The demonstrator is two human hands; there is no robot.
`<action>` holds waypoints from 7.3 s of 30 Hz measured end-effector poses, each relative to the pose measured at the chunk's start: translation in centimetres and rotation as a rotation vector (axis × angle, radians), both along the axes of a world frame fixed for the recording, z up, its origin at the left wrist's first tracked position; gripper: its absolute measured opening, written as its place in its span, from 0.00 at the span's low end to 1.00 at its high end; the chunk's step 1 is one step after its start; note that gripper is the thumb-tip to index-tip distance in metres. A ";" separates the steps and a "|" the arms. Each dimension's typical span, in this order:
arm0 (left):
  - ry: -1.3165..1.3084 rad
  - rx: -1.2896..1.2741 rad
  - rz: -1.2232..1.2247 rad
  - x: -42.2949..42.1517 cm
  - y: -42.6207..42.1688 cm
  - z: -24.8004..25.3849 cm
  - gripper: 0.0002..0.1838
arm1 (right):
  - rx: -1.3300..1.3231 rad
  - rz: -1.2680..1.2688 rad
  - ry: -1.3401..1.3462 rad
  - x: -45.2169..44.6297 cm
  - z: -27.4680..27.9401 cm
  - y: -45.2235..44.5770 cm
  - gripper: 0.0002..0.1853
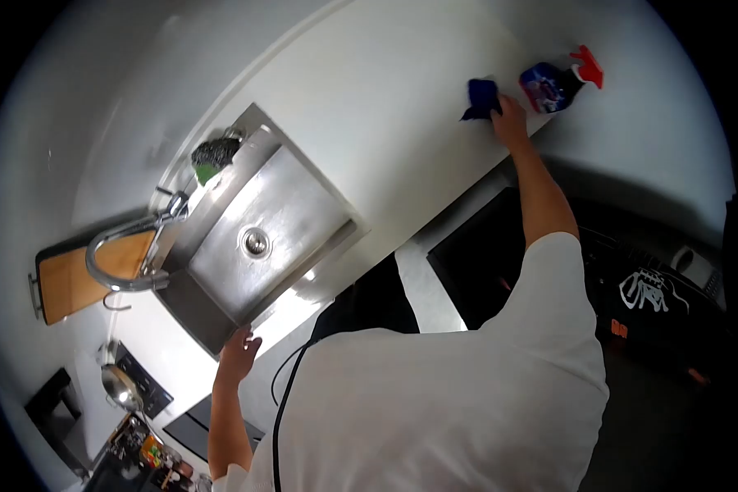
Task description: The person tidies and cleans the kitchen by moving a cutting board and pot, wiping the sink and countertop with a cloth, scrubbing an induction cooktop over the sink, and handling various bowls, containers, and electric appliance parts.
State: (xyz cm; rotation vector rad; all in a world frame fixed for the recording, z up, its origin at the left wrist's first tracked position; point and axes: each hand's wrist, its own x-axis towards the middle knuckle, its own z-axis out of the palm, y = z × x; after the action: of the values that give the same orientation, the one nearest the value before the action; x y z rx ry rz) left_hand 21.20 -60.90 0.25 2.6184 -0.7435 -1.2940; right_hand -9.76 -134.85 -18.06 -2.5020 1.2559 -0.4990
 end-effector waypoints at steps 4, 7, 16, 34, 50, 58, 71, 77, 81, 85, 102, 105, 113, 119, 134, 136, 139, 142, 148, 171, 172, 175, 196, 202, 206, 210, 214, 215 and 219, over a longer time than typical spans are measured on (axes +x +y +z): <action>0.022 -0.003 0.103 0.0 0.1 0.4 0.27 | -0.205 -0.170 0.198 2.1 -2.3 13.1 0.26; 0.047 -0.026 0.158 -0.4 1.1 0.4 0.27 | -0.079 -0.173 0.144 5.2 -0.3 24.9 0.26; 0.074 -0.032 0.184 -0.5 5.7 0.5 0.28 | 0.267 0.113 -0.174 15.7 1.0 43.9 0.20; 0.050 -0.029 0.520 -6.1 10.1 -1.1 0.29 | -0.092 0.231 0.014 27.7 0.3 32.2 0.41; 0.018 -0.068 0.531 -7.9 9.7 -0.8 0.28 | 0.020 1.053 0.173 24.2 3.7 31.1 0.12; 0.016 -0.147 0.508 -5.9 13.5 -1.6 0.30 | 0.130 0.602 0.080 14.8 0.6 44.6 0.12; -0.026 -0.113 0.637 -7.1 33.5 -2.8 0.31 | 0.577 1.024 -0.153 29.0 1.7 84.4 0.17; 0.005 -0.099 0.602 -5.3 36.4 -0.9 0.31 | 0.104 1.584 0.146 27.1 4.3 79.6 0.22; 0.016 -0.099 0.521 -3.4 34.8 -2.1 0.32 | 0.274 1.416 0.174 23.3 7.0 70.1 0.17; 0.041 -0.248 0.394 -0.2 28.3 -2.3 0.33 | 0.648 0.899 0.186 23.9 6.8 65.3 0.12; 0.270 -0.952 0.770 8.2 8.6 5.0 0.19 | 1.899 0.495 -0.349 31.6 20.3 58.0 0.20; 0.410 -1.042 0.953 8.4 8.6 5.2 0.17 | 1.901 0.496 -0.348 31.7 19.3 57.6 0.19; 0.094 -0.974 1.044 9.7 11.8 3.6 0.13 | 2.005 0.398 -0.543 33.2 17.0 58.3 0.13; 0.018 -0.617 0.966 8.6 13.3 4.1 0.24 | 1.971 0.574 -0.405 36.1 20.8 59.3 0.11; -0.237 -0.567 0.444 9.7 8.1 7.1 0.32 | 0.631 1.057 -0.203 34.3 17.8 61.6 0.46; -0.250 -0.606 0.351 10.1 7.1 7.1 0.28 | 0.780 1.163 -0.284 33.7 18.7 62.2 0.48; 0.056 -0.706 0.362 9.6 6.3 11.0 0.26 | 1.181 1.095 -0.223 34.2 16.7 62.1 0.39; 0.054 -0.723 0.381 10.8 7.5 11.1 0.27 | 1.413 1.043 -0.151 34.3 16.2 61.3 0.24; -0.144 -0.645 0.252 10.2 12.2 9.6 0.42 | 0.961 1.313 -0.136 35.9 23.2 60.4 0.23; 0.340 -0.933 1.189 8.1 5.1 5.9 0.28 | 2.366 0.483 -0.149 34.6 17.8 61.8 0.37; 0.238 -0.777 1.173 7.6 4.3 5.3 0.29 | 2.231 0.642 -0.114 35.1 16.4 61.6 0.36; 0.373 -0.792 1.286 7.3 2.8 2.8 0.24 | 2.036 0.822 -0.049 35.1 17.1 61.2 0.36; -0.897 -0.778 -0.510 11.4 1.6 3.1 0.26 | 2.222 0.797 0.361 36.9 18.4 54.5 0.22; -0.683 -0.392 -0.241 12.3 -3.0 0.2 0.13 | 1.075 1.172 0.149 38.5 17.8 54.9 0.28; -0.372 -0.333 -0.159 11.8 -3.4 -1.2 0.15 | 0.393 1.218 0.239 37.5 16.2 54.8 0.29; 0.022 -0.593 -0.129 13.0 -4.2 -6.0 0.14 | 0.035 1.284 0.429 36.6 17.3 54.7 0.24; 0.299 -0.286 0.131 14.2 -4.0 -0.8 0.10 | -0.316 1.321 -0.181 36.5 14.9 54.5 0.31; 0.373 -0.298 0.233 14.6 -3.7 -0.4 0.12 | -0.249 1.312 -0.179 36.4 15.1 54.5 0.29; 0.059 -0.352 0.136 15.4 -3.1 -1.9 0.26 | 0.539 1.068 0.137 37.0 16.6 54.1 0.18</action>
State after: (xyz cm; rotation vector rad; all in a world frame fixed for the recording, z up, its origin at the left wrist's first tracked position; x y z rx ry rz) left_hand 36.57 -64.00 -1.61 2.2978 -0.6972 -1.0845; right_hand 27.27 -80.74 -1.44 -2.3005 -0.0592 0.2489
